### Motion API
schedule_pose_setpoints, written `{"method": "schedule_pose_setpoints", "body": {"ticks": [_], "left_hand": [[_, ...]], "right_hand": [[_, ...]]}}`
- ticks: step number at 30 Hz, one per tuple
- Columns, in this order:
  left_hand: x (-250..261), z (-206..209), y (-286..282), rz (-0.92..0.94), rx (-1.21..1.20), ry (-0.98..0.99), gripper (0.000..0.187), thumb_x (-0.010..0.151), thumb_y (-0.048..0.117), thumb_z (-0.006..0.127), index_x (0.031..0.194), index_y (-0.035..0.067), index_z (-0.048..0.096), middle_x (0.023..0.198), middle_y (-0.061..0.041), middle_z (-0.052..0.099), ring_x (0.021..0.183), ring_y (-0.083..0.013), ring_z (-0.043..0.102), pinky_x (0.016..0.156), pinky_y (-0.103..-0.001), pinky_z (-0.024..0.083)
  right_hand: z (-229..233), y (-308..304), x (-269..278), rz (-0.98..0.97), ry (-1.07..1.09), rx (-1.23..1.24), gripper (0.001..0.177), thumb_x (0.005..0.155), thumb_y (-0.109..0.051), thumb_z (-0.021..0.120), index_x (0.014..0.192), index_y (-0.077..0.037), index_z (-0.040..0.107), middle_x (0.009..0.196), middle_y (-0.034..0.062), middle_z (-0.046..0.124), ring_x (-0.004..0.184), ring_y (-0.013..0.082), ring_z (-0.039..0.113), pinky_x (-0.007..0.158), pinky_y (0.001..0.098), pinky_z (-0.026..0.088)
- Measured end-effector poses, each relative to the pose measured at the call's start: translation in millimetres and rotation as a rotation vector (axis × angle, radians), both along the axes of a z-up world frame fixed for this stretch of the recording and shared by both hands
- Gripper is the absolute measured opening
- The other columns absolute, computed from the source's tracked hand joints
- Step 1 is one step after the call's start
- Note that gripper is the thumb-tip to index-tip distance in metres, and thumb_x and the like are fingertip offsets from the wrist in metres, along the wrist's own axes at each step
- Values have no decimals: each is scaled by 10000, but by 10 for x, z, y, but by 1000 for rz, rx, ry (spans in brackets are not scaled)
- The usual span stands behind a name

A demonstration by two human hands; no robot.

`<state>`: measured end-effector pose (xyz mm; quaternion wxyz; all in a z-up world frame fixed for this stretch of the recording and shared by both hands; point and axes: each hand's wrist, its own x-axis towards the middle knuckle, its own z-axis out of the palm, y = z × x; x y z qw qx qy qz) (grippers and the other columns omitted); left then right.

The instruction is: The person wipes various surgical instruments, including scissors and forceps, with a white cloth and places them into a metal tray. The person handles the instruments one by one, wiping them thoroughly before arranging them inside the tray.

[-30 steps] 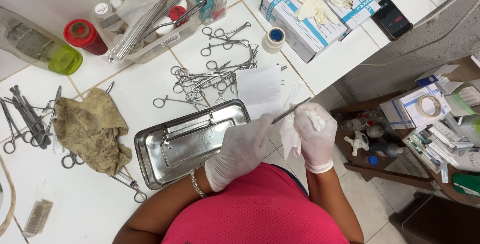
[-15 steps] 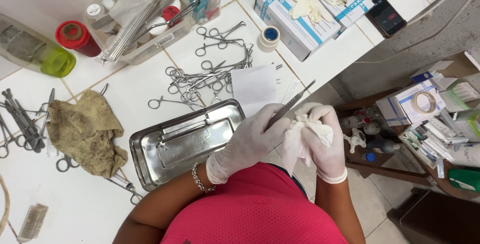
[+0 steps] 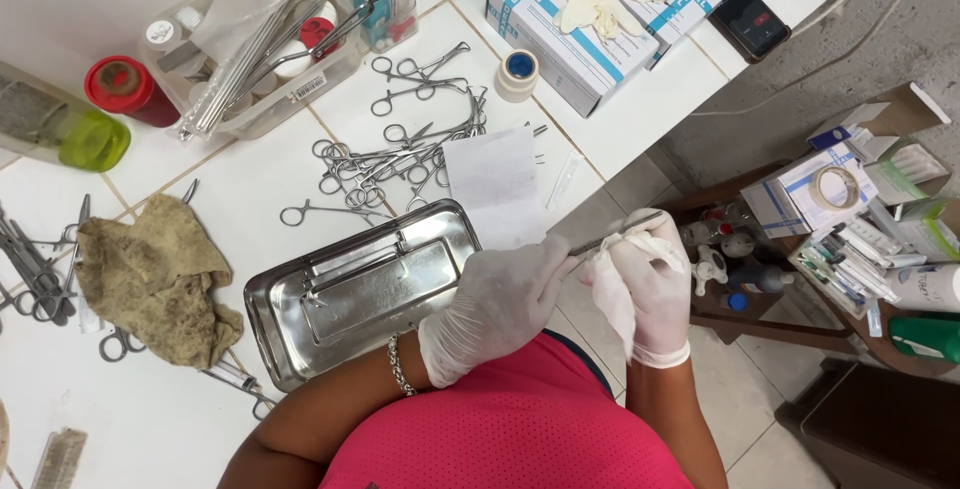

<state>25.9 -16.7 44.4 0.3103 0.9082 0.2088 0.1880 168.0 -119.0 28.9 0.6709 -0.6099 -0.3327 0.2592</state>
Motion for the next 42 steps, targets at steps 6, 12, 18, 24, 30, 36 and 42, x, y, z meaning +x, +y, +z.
{"method": "schedule_pose_setpoints", "body": {"ticks": [6, 12, 18, 24, 30, 36, 42], "left_hand": [[-24, -184, 58, -104, 409, 94, 203, 1034, 175, 449, 837, 197, 493, 567, 132, 385, 473, -76, 497, 492, -274, 449], [-51, -197, 66, -142, 407, 117, 204, 1026, 144, 430, 833, 197, 471, 594, 180, 366, 471, -45, 468, 466, -259, 419], [-59, -293, 96, -85, 511, 116, 176, 982, 201, 451, 808, 198, 425, 604, 187, 336, 461, -52, 444, 417, -294, 375], [-11, -355, 72, -26, 523, 145, 154, 997, 224, 411, 844, 225, 395, 615, 189, 299, 437, -37, 404, 422, -251, 364], [-116, -93, 183, -80, 119, 141, 254, 1091, 304, 359, 890, 184, 456, 588, 115, 418, 509, -156, 615, 527, -322, 513], [-25, -523, 166, 19, -582, 50, 398, 1092, 460, 346, 912, 173, 554, 651, -55, 568, 693, -273, 693, 695, -398, 564], [-157, -366, 280, 189, 94, -144, 164, 1050, 320, 540, 1149, 222, 626, 762, 30, 576, 686, -214, 679, 611, -345, 562]], "right_hand": [[-324, -9, 45, -248, -189, -75, 59, 939, -11, 686, 967, 31, 654, 787, 163, 695, 707, 181, 672, 712, 313, 547], [-375, 29, 106, -253, -255, -164, 188, 1003, -26, 614, 825, -29, 676, 742, 108, 660, 668, 145, 530, 668, 299, 496], [-449, 136, 7, 11, 228, 100, 123, 1005, 42, 478, 925, 46, 572, 459, 79, 391, 392, 137, 319, 411, 239, 318], [-551, 116, -9, -76, 99, -94, 122, 977, -11, 626, 873, 27, 676, 623, 84, 549, 529, 103, 473, 440, 257, 446], [-531, 113, 253, -110, -25, -97, 142, 991, -69, 681, 870, 6, 688, 723, 111, 635, 615, 99, 527, 521, 248, 484], [-272, 66, 265, 137, -224, -147, 189, 928, -10, 692, 744, 28, 671, 690, 171, 642, 615, 201, 627, 596, 376, 583], [-559, 9, 627, 215, -697, 69, 472, 1044, -213, 527, 590, -97, 578, 546, 9, 563, 813, 274, 595, 946, 341, 492]]}}
